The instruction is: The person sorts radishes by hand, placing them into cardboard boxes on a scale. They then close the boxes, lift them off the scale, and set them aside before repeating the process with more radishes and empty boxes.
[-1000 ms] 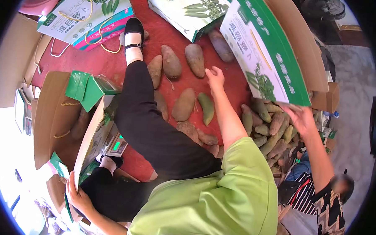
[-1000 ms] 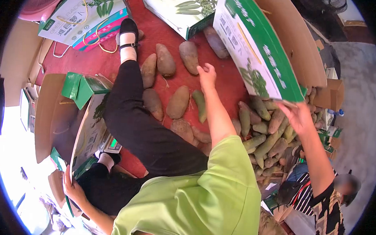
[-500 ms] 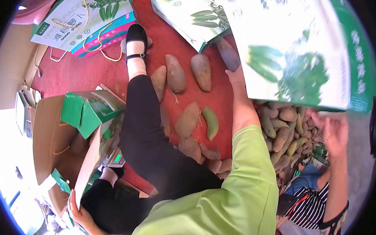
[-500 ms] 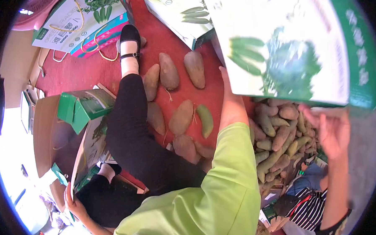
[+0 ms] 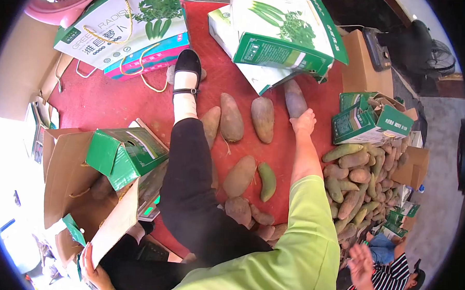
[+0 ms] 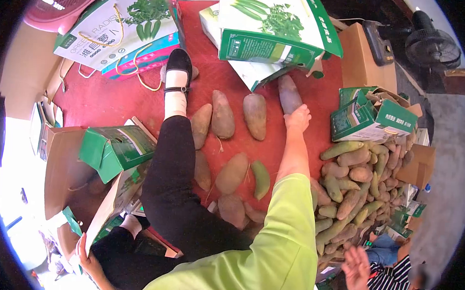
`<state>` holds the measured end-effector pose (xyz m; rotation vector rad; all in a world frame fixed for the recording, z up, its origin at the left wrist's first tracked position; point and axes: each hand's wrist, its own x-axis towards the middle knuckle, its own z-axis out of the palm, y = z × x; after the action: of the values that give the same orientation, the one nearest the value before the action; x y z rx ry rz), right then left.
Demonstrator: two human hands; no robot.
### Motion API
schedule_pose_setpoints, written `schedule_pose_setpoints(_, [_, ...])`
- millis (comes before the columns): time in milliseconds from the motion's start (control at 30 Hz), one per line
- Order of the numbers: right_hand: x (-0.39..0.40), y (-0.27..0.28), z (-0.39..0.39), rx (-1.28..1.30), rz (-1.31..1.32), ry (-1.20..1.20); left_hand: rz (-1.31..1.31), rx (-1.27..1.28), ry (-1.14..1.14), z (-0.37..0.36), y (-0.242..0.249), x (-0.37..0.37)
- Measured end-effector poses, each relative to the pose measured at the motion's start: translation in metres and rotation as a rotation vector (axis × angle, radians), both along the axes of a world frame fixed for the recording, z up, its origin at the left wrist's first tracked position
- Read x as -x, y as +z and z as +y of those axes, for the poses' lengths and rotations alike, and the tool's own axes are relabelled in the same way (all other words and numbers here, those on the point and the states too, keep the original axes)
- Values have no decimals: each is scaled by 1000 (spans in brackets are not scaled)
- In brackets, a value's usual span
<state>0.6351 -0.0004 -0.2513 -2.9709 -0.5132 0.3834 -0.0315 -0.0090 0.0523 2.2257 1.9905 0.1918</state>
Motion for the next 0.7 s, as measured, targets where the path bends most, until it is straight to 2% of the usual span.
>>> schedule_pose_setpoints(67, [5,3,-7,44,11,-27,20,-14,-6,0,-1,0])
schedule_pose_setpoints(167, [15,-1,-38,-46,66,-88,21,-14,-29,0,0,-1])
schedule_pose_setpoints(333, [29,-1,-76,53,176,-154,41,-53,-52,0,-2,-2])
schedule_pose_setpoints(400, [33,-5,-76,-140,-101,134,15,-45,-56,2,-2,0])
schedule_pose_setpoints(467, [34,7,-44,-333,58,141,24,-45,-44,1,-3,1])
schedule_pose_setpoints(533, [31,-25,-9,-750,268,108,32,-45,-31,1,-3,1])
schedule_pose_setpoints(600, [49,-7,42,-994,531,-148,30,-58,-29,0,-3,0])
schedule_pose_setpoints(667, [49,-4,81,-1208,759,9,35,-53,-33,0,-2,1])
schedule_pose_setpoints(700, [54,-1,96,-1210,761,3,33,-57,-37,-1,-1,0])
